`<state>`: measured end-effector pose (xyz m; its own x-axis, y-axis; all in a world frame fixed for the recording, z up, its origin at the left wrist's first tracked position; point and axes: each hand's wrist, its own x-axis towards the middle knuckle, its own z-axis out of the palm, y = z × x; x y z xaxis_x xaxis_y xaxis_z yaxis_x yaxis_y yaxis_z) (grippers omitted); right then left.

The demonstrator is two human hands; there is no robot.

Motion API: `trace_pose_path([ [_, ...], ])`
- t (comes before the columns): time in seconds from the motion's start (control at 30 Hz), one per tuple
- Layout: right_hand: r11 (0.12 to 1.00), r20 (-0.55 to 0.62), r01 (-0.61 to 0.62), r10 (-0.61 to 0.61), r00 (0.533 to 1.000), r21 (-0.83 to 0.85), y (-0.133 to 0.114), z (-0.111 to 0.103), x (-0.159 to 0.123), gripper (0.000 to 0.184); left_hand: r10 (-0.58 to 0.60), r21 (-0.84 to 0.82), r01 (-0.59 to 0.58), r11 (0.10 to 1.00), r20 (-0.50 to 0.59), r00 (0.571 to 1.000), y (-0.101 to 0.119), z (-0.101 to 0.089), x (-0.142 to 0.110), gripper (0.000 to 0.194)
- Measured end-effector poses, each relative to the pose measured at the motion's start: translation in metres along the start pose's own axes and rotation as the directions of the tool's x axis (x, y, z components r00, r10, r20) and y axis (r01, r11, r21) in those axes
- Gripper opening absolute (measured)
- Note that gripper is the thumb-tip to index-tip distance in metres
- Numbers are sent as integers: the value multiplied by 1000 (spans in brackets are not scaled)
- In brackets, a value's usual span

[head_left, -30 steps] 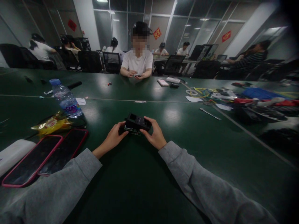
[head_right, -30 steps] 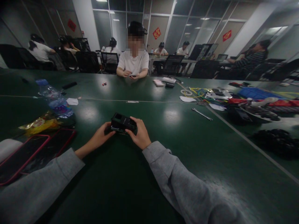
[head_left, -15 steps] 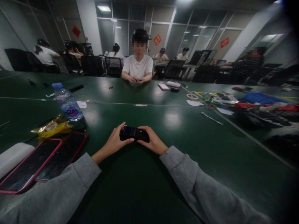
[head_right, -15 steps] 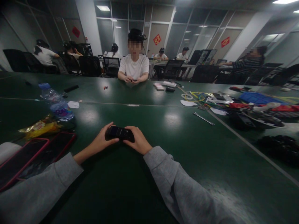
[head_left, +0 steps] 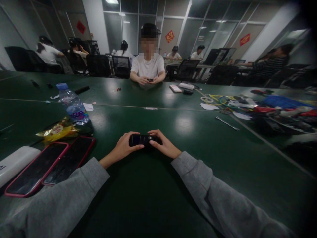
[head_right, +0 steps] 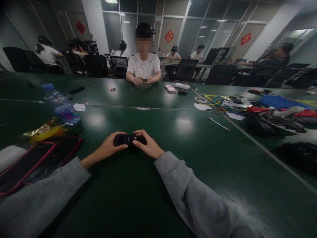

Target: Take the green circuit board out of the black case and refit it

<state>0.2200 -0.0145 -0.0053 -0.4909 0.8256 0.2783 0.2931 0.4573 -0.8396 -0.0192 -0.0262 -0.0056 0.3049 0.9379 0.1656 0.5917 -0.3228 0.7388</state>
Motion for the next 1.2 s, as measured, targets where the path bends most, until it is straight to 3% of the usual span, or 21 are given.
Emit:
trace_pose_path([
  [0.43, 964, 44, -161, 155, 987, 211, 6, -4, 2, 47, 40, 46, -44, 998, 72, 997, 12, -7, -2, 60],
  [0.63, 957, 23, -155, 154, 988, 245, 11, -3, 3, 49, 48, 83, -52, 995, 54, 997, 8, -4, -2, 73],
  [0.8, 943, -1, -173, 181, 983, 284, 9, -3, 3, 48, 27, 92, -32, 995, 54, 998, 6, -3, -2, 73],
  [1.0, 949, -17, -175, 186, 982, 264, 9, -4, 3, 45, 5, 63, -8, 998, 52, 999, 5, -2, -3, 72],
  [1.2, 960, -26, -180, 189, 982, 215, 9, -3, 4, 42, 69, -18, -69, 997, 3, 998, 3, -2, -2, 72],
])
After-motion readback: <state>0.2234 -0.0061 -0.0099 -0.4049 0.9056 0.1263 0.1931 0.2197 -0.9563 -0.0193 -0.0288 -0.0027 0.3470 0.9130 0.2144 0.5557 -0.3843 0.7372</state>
